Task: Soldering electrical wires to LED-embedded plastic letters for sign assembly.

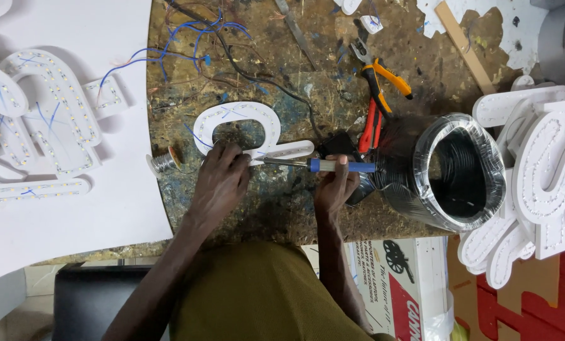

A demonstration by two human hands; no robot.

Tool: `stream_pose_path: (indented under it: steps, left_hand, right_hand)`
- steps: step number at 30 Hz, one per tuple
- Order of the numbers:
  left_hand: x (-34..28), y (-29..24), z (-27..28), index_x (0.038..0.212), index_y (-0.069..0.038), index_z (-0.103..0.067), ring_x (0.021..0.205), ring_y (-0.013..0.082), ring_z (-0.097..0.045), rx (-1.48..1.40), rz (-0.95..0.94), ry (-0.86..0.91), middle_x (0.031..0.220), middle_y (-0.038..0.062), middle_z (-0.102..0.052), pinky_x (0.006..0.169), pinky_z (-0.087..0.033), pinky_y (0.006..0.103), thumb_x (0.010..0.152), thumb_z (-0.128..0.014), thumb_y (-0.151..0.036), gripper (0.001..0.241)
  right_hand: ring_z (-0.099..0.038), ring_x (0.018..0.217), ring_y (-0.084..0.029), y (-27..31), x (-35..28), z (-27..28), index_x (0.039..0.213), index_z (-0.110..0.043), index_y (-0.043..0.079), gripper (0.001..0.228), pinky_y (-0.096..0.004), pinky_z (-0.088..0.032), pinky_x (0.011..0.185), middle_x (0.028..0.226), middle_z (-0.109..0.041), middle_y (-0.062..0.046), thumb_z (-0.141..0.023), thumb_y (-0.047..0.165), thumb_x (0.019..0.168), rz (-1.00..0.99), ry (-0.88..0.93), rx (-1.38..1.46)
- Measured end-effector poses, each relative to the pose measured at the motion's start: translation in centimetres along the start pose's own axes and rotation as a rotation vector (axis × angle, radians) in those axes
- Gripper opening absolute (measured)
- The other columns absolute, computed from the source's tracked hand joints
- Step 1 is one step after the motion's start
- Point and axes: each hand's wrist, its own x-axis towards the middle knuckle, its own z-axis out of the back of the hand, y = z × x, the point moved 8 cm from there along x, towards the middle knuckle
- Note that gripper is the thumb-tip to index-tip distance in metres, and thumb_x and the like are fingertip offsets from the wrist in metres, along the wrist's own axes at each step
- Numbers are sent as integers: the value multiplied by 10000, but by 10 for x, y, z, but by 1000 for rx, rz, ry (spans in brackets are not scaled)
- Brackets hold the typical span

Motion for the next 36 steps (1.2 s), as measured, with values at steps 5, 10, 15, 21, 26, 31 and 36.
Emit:
stream_pose_path:
  steps: [5,10,15,21,26,31,36]
  left_hand:
    - [-2,2,-1,911,-147,-691,925,166,-610,21,-31,22,1016,43,-599,758,-558,356,1161,-648,-203,259]
    - [1,4,-3,873,-132,-665,900,181,-604,-16,-20,3,1007,50,-596,744,-560,387,1155,-650,-181,287]
    - [-9,13,-28,891,-184,-623,952,201,-573,42,-82,85,1032,-7,-495,781,-549,365,1077,-671,-202,192]
    - [-12,16,-33,924,-149,-665,1016,262,-630,18,-62,154,1072,24,-509,839,-586,407,1062,-694,-163,142]
    - [-5,11,-25,922,-135,-647,1006,281,-632,0,-63,152,1065,45,-513,849,-591,426,1062,-671,-136,142]
    - [-3,9,-20,905,-132,-637,1005,276,-626,-4,-77,149,1052,51,-514,867,-591,421,1064,-658,-109,162]
    - [-3,9,-21,910,-129,-646,986,275,-642,-6,-75,145,1042,57,-533,876,-595,425,1074,-661,-117,165]
  right_hand:
    - [-669,632,-130,0,-3,2,978,-734,54,312,-303,-614,689,826,-725,-106,-655,267,1192,-27,-18,-8]
    - [-672,595,-151,-14,-2,7,961,-720,38,334,-310,-627,671,768,-710,-113,-678,286,1180,-44,-29,6]
    - [-676,565,-162,-8,0,6,961,-720,21,382,-304,-634,670,630,-630,-96,-666,324,1187,-66,-4,-9]
    - [-684,629,-145,-3,-2,2,928,-714,90,349,-331,-623,775,741,-685,-83,-661,306,1197,-9,9,-38]
    - [-653,583,-145,-9,-3,6,940,-705,62,324,-300,-618,626,769,-691,-111,-652,258,1192,-71,-41,67]
    - [-666,553,-141,-30,-1,23,1027,-728,28,273,-279,-615,492,918,-765,-161,-670,250,1176,-128,-133,143]
    - [-682,578,-159,-31,-2,23,1032,-715,6,308,-297,-618,511,924,-771,-188,-702,285,1163,-135,-164,154]
